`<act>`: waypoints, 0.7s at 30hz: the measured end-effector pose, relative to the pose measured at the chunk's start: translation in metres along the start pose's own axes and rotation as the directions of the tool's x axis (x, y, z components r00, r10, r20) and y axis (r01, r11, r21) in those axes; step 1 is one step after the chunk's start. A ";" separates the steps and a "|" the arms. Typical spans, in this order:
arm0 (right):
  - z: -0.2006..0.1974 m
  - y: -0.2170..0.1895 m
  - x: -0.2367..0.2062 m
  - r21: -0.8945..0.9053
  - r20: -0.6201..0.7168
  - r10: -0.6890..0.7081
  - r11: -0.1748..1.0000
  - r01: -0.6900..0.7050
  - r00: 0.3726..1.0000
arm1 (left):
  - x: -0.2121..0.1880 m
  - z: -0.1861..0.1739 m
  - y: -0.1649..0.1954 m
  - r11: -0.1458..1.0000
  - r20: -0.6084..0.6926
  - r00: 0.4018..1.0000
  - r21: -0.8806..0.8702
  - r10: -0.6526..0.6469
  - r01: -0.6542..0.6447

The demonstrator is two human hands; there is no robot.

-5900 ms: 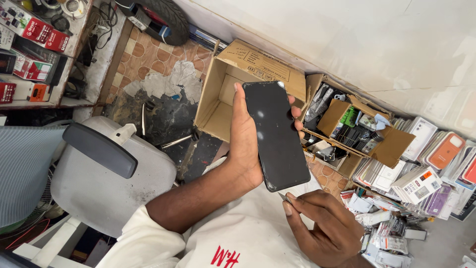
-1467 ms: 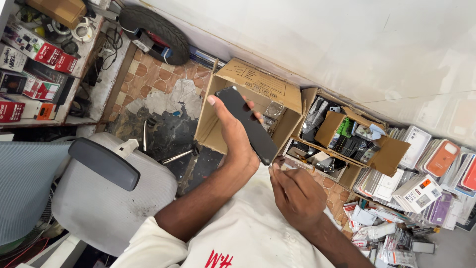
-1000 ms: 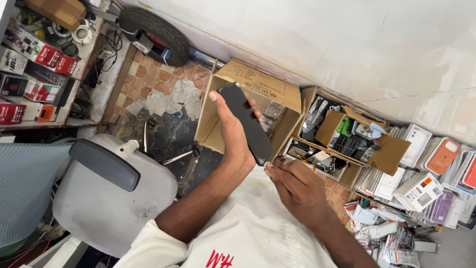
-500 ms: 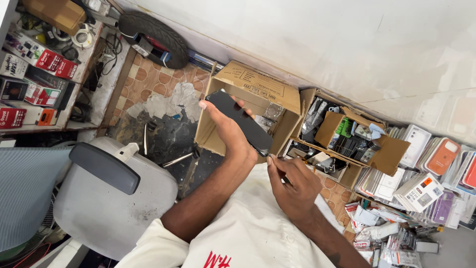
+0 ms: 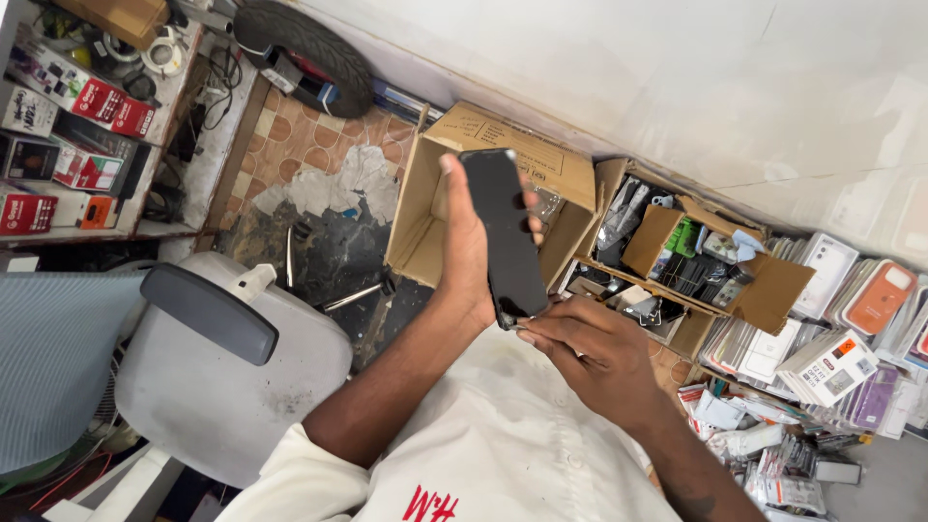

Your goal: The person holds a disassembled smartphone and works on its internal components, pressing and adjusting parts inside the frame. They then handle the phone's back cover, peel at its edge, and finally carry the phone across the shop and set it down on a red stool.

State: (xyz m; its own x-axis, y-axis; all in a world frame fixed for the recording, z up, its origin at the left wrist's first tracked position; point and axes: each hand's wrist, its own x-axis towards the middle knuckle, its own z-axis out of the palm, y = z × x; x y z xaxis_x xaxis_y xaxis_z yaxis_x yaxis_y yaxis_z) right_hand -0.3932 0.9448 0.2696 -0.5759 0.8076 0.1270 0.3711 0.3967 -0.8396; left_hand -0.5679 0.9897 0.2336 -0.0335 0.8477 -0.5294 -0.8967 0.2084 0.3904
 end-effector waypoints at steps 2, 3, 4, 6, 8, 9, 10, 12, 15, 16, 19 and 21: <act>-0.007 -0.004 0.003 -0.024 0.057 -0.078 0.997 0.080 0.995 | -0.004 0.003 0.002 0.997 0.002 0.998 0.049 -0.058 0.058; -0.010 -0.006 0.005 -0.036 0.086 -0.085 0.995 0.088 0.993 | -0.005 0.004 0.002 0.994 0.005 0.996 0.073 -0.086 0.085; -0.012 -0.007 0.007 -0.049 0.114 -0.093 0.994 0.099 0.989 | -0.006 0.005 0.003 0.991 0.010 0.995 0.098 -0.095 0.094; -0.013 -0.009 0.009 -0.059 0.141 -0.113 0.991 0.122 0.984 | -0.010 0.007 0.003 0.983 0.019 0.993 0.146 -0.117 0.113; -0.013 -0.010 0.009 -0.055 0.139 -0.141 0.987 0.150 0.980 | -0.013 0.008 0.002 0.982 0.009 0.993 0.147 -0.118 0.115; -0.012 -0.010 0.009 -0.048 0.135 -0.115 0.991 0.122 0.984 | -0.014 0.007 0.002 0.982 0.006 0.993 0.148 -0.116 0.114; -0.011 -0.010 0.008 -0.040 0.133 -0.090 0.995 0.096 0.987 | -0.015 0.007 0.002 0.982 -0.005 0.994 0.153 -0.112 0.111; -0.009 -0.009 0.006 -0.015 0.124 -0.054 0.998 0.056 0.991 | -0.016 0.007 0.000 0.980 -0.025 0.994 0.166 -0.108 0.110; -0.006 -0.009 0.003 0.007 0.091 -0.047 0.999 0.047 0.995 | -0.017 0.005 -0.002 0.974 -0.081 0.995 0.218 -0.050 0.067; -0.004 -0.010 0.001 -0.010 0.065 -0.058 0.998 0.058 0.996 | -0.016 0.004 -0.002 0.981 -0.093 0.996 0.195 -0.004 0.022; 0.006 -0.017 -0.007 -0.112 -0.023 -0.027 0.993 0.024 0.999 | -0.013 0.003 -0.002 0.990 -0.133 0.985 0.108 0.106 -0.092; 0.012 -0.022 -0.011 -0.179 -0.085 -0.020 0.984 0.005 0.996 | -0.014 0.001 -0.001 0.989 -0.178 0.973 0.016 0.149 -0.149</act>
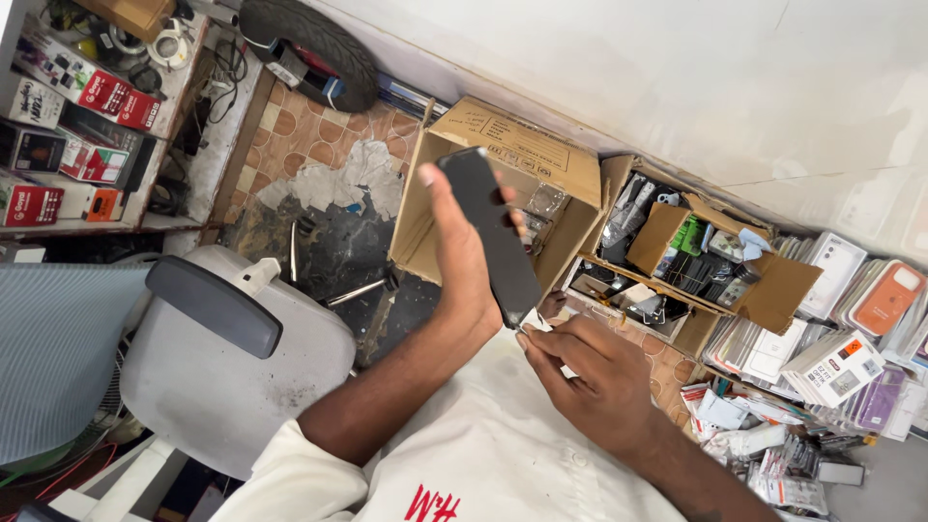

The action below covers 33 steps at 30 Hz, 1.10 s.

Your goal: The person holds a disassembled smartphone and works on its internal components, pressing and adjusting parts inside the frame. They then handle the phone's back cover, peel at its edge, and finally carry the phone across the shop and set it down on a red stool.

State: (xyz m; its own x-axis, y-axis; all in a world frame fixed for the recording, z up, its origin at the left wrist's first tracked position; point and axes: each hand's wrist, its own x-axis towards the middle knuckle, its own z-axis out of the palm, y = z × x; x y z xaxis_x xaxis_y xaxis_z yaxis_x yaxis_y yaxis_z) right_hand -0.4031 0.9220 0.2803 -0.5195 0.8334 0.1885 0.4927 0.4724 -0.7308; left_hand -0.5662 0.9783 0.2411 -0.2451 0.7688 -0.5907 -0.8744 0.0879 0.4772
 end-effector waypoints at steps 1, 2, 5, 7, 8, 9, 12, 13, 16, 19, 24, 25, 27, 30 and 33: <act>0.001 -0.002 -0.002 -0.026 -0.031 -0.007 1.000 0.006 1.000 | -0.001 -0.001 0.000 1.000 -0.031 0.999 -0.019 0.019 -0.019; 0.003 -0.004 -0.003 -0.052 -0.061 -0.014 0.999 0.011 0.998 | -0.001 -0.001 0.000 0.999 -0.062 0.997 -0.037 0.037 -0.039; 0.007 -0.008 -0.003 -0.143 -0.110 -0.099 0.986 0.082 0.989 | -0.003 -0.003 0.000 0.989 -0.076 0.993 -0.109 0.096 -0.104; 0.009 -0.010 -0.001 -0.192 -0.128 -0.131 0.976 0.105 0.983 | -0.002 -0.002 0.001 0.982 -0.056 0.990 -0.134 0.128 -0.135; 0.009 -0.011 0.000 -0.214 -0.135 -0.149 0.970 0.118 0.980 | -0.002 -0.001 0.001 0.980 -0.051 0.989 -0.131 0.141 -0.147; 0.007 -0.010 0.002 -0.212 -0.094 -0.205 0.960 0.182 0.974 | -0.002 -0.001 0.002 0.979 -0.046 0.987 -0.127 0.156 -0.161; 0.002 -0.005 0.006 -0.210 -0.013 -0.324 0.926 0.314 0.946 | -0.003 0.001 0.003 0.994 -0.021 0.995 0.035 0.102 -0.102; 0.002 -0.005 0.007 -0.224 -0.015 -0.336 0.919 0.325 0.942 | -0.003 0.001 0.002 0.996 -0.033 0.995 0.020 0.090 -0.090; 0.004 -0.007 0.005 -0.281 -0.087 -0.323 0.916 0.288 0.942 | -0.003 0.005 0.000 0.998 -0.078 0.995 -0.018 0.063 -0.064; 0.007 -0.009 0.002 -0.279 -0.144 -0.236 0.941 0.190 0.961 | -0.004 0.006 -0.002 0.996 -0.130 0.990 -0.048 0.062 -0.069; 0.010 -0.012 -0.001 -0.147 -0.235 -0.075 0.988 0.041 0.969 | -0.002 0.004 -0.003 0.990 -0.124 0.985 -0.060 0.123 -0.131; 0.013 -0.013 -0.001 -0.135 -0.266 -0.054 0.991 0.019 0.962 | -0.003 0.004 -0.004 0.986 -0.117 0.985 -0.086 0.131 -0.141; 0.016 -0.014 -0.001 -0.099 -0.306 0.008 0.994 -0.040 0.952 | -0.005 0.003 -0.007 0.976 -0.105 0.983 -0.139 0.152 -0.166; 0.016 -0.015 -0.003 -0.046 -0.297 0.090 0.993 -0.109 0.951 | -0.010 0.005 -0.013 0.984 -0.106 0.986 -0.109 0.132 -0.143; 0.011 -0.011 -0.006 -0.022 -0.241 0.088 0.995 -0.097 0.966 | -0.012 0.003 -0.011 0.986 -0.069 0.994 -0.133 0.089 -0.098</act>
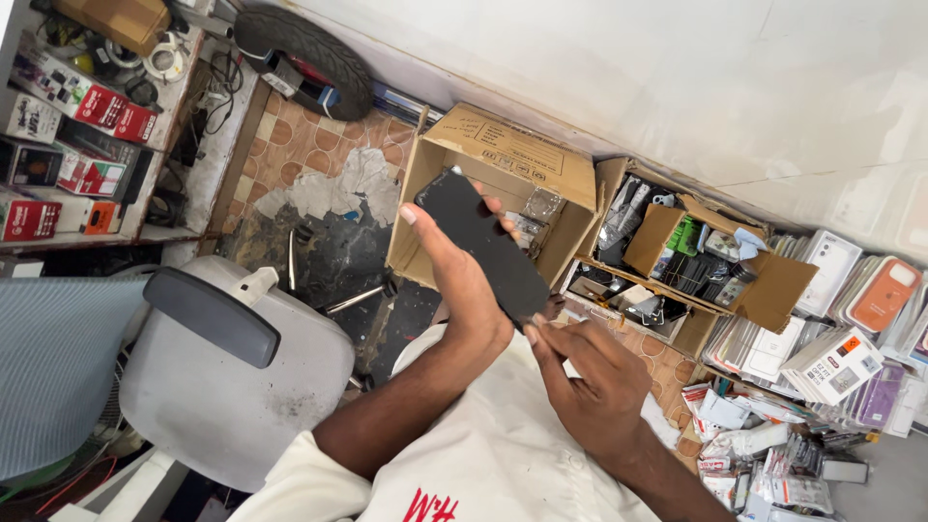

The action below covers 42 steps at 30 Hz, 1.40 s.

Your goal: The person holds a disassembled smartphone and works on its internal components, pressing and adjusting parts inside the frame. They then handle the phone's back cover, peel at its edge, and finally carry the phone across the shop and set it down on a red stool.

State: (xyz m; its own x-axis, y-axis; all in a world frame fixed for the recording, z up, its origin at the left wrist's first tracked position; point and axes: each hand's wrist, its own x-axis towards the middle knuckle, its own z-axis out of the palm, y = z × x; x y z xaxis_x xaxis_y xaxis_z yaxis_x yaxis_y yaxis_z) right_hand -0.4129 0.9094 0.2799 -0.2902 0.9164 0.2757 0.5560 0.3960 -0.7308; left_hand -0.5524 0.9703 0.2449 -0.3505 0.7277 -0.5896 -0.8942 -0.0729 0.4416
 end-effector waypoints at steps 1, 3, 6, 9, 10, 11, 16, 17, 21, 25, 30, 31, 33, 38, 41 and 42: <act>-0.003 0.001 -0.001 0.022 0.024 0.007 1.000 -0.007 1.000 | 0.001 0.000 0.002 1.000 0.005 1.000 0.008 -0.015 0.015; -0.008 0.002 -0.003 0.042 0.051 0.032 0.999 -0.034 0.998 | 0.001 -0.001 0.006 0.999 0.002 0.999 0.022 -0.040 0.040; -0.012 0.004 -0.005 0.035 0.063 0.023 0.999 -0.025 0.998 | 0.002 -0.001 0.012 0.997 0.025 0.998 0.033 -0.066 0.065; -0.018 0.003 -0.008 0.037 0.110 -0.067 0.997 0.063 0.992 | 0.001 0.000 0.014 0.991 0.057 0.990 -0.025 -0.131 0.133; -0.019 0.002 -0.008 0.035 0.117 -0.089 0.996 0.085 0.989 | 0.001 0.001 0.015 0.991 0.048 0.990 -0.013 -0.136 0.137; -0.019 0.002 -0.008 0.035 0.125 -0.111 0.994 0.107 0.986 | 0.000 0.001 0.015 0.990 0.036 0.989 -0.001 -0.140 0.140; -0.022 0.000 -0.007 0.003 0.152 -0.176 0.984 0.177 0.973 | -0.001 0.002 0.016 0.987 0.007 0.988 0.041 -0.154 0.153; -0.023 0.000 -0.007 0.004 0.161 -0.174 0.985 0.175 0.972 | -0.001 0.002 0.016 0.987 0.007 0.988 0.043 -0.153 0.153; -0.024 -0.001 -0.006 0.011 0.190 -0.173 0.985 0.174 0.966 | -0.002 0.002 0.016 0.989 0.036 0.988 0.031 -0.148 0.147; -0.023 -0.002 -0.006 0.007 0.178 -0.165 0.986 0.167 0.970 | -0.002 0.002 0.017 0.990 0.039 0.989 0.029 -0.141 0.140; -0.023 -0.004 -0.005 0.011 0.183 -0.107 0.994 0.107 0.977 | -0.005 0.003 0.017 0.995 0.094 0.991 0.037 -0.101 0.097; -0.023 -0.004 -0.005 0.007 0.187 -0.085 0.996 0.085 0.979 | -0.005 0.003 0.017 0.995 0.100 0.991 0.045 -0.091 0.087; -0.024 -0.005 -0.005 0.012 0.196 -0.073 0.997 0.072 0.978 | -0.006 0.003 0.017 0.996 0.113 0.991 0.059 -0.073 0.066; -0.028 0.002 0.000 0.068 0.320 -0.074 0.996 0.055 0.945 | -0.009 0.004 0.016 0.994 0.167 0.984 0.107 -0.055 0.038; -0.031 0.009 0.005 0.093 0.353 -0.107 0.993 0.079 0.929 | -0.009 0.004 0.013 0.990 0.177 0.983 0.138 -0.049 0.024; -0.030 0.010 0.005 0.089 0.336 -0.106 0.993 0.081 0.936 | -0.009 0.005 0.012 0.989 0.171 0.984 0.144 -0.053 0.028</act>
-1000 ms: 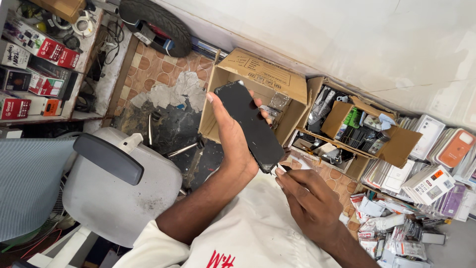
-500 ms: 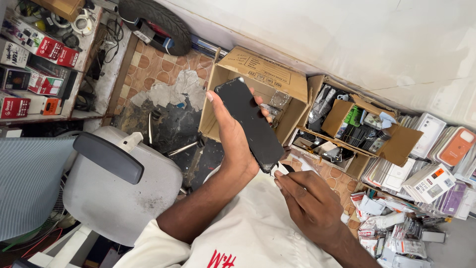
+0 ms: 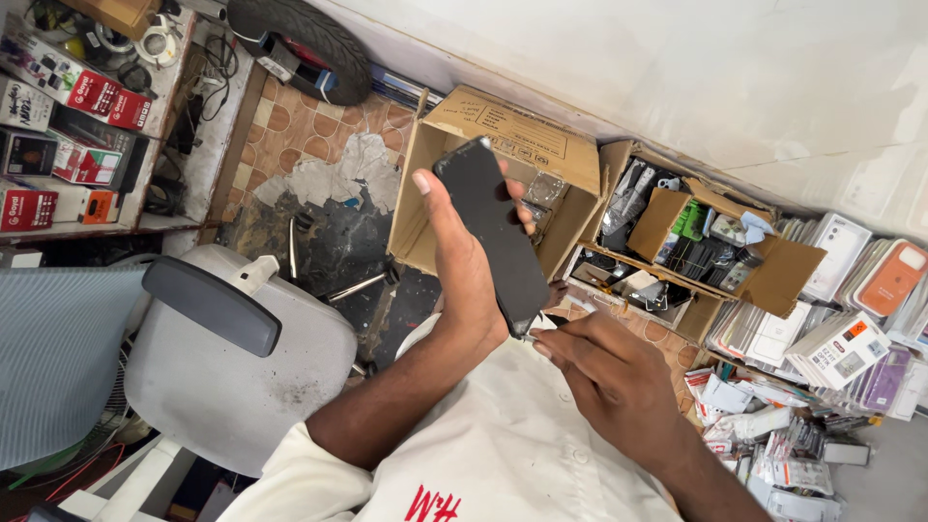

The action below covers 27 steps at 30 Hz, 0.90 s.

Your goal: The person holds a disassembled smartphone and works on its internal components, pressing and adjusting parts inside the frame. They then handle the phone's back cover, peel at its edge, and finally carry the phone across the shop and set it down on a red stool.

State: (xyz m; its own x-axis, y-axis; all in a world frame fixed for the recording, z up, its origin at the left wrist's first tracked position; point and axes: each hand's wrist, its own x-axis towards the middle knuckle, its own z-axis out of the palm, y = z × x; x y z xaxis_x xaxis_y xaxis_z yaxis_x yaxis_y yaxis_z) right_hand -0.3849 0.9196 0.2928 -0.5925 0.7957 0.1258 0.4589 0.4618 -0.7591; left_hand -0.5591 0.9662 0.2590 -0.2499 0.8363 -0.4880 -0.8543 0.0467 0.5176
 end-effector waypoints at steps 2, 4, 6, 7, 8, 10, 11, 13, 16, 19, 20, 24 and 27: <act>0.002 0.001 0.001 -0.009 -0.037 -0.007 1.000 0.006 0.999 | 0.001 0.001 -0.001 1.000 -0.053 0.999 -0.002 0.003 -0.003; 0.007 -0.005 -0.002 -0.143 -0.079 0.009 0.990 -0.020 0.997 | 0.003 0.002 -0.001 1.000 -0.108 0.994 -0.021 0.020 -0.022; 0.014 -0.013 -0.003 -0.248 -0.132 -0.016 0.969 -0.018 0.991 | 0.005 0.003 -0.001 0.997 -0.162 0.986 -0.055 0.042 -0.052; 0.018 -0.016 -0.003 -0.287 -0.162 -0.045 0.958 -0.003 0.986 | 0.006 0.004 -0.001 0.996 -0.177 0.982 -0.056 0.064 -0.075; 0.019 -0.018 -0.001 -0.325 -0.190 -0.076 0.946 0.010 0.979 | 0.007 0.005 -0.001 0.993 -0.193 0.977 -0.058 0.085 -0.098; 0.015 -0.017 0.004 -0.320 -0.141 -0.097 0.946 0.047 0.985 | 0.007 0.005 0.000 0.990 -0.187 0.976 -0.057 0.116 -0.129; 0.012 -0.015 0.007 -0.318 -0.118 -0.107 0.946 0.065 0.987 | 0.007 0.004 0.001 0.989 -0.163 0.979 -0.055 0.125 -0.135; -0.002 -0.007 0.012 -0.161 -0.052 -0.096 0.983 0.087 0.994 | 0.006 0.005 0.002 0.992 -0.132 0.984 -0.040 0.117 -0.123; 0.001 -0.009 0.013 -0.231 -0.095 -0.136 0.967 0.111 0.986 | 0.006 0.006 0.002 0.995 -0.137 0.987 -0.043 0.085 -0.091; 0.013 -0.016 0.009 -0.360 -0.200 -0.225 0.922 0.142 0.954 | 0.007 0.008 0.002 0.988 -0.176 0.980 -0.106 0.089 -0.109; 0.016 -0.018 0.007 -0.381 -0.229 -0.256 0.912 0.155 0.939 | 0.006 0.008 0.002 0.986 -0.184 0.978 -0.116 0.098 -0.121; 0.018 -0.018 0.009 -0.383 -0.276 -0.267 0.912 0.149 0.923 | 0.004 0.010 0.003 0.975 -0.166 0.981 -0.180 0.100 -0.130; 0.018 -0.018 0.011 -0.384 -0.316 -0.251 0.916 0.119 0.915 | 0.005 0.011 0.003 0.971 -0.189 0.976 -0.189 0.107 -0.143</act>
State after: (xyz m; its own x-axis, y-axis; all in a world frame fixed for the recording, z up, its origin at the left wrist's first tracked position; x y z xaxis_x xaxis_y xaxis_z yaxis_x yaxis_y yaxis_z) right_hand -0.4117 0.9133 0.2966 -0.4482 0.7359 0.5076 0.6038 0.6679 -0.4351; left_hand -0.5574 0.9766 0.2661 -0.4215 0.7178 -0.5542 -0.8804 -0.1775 0.4397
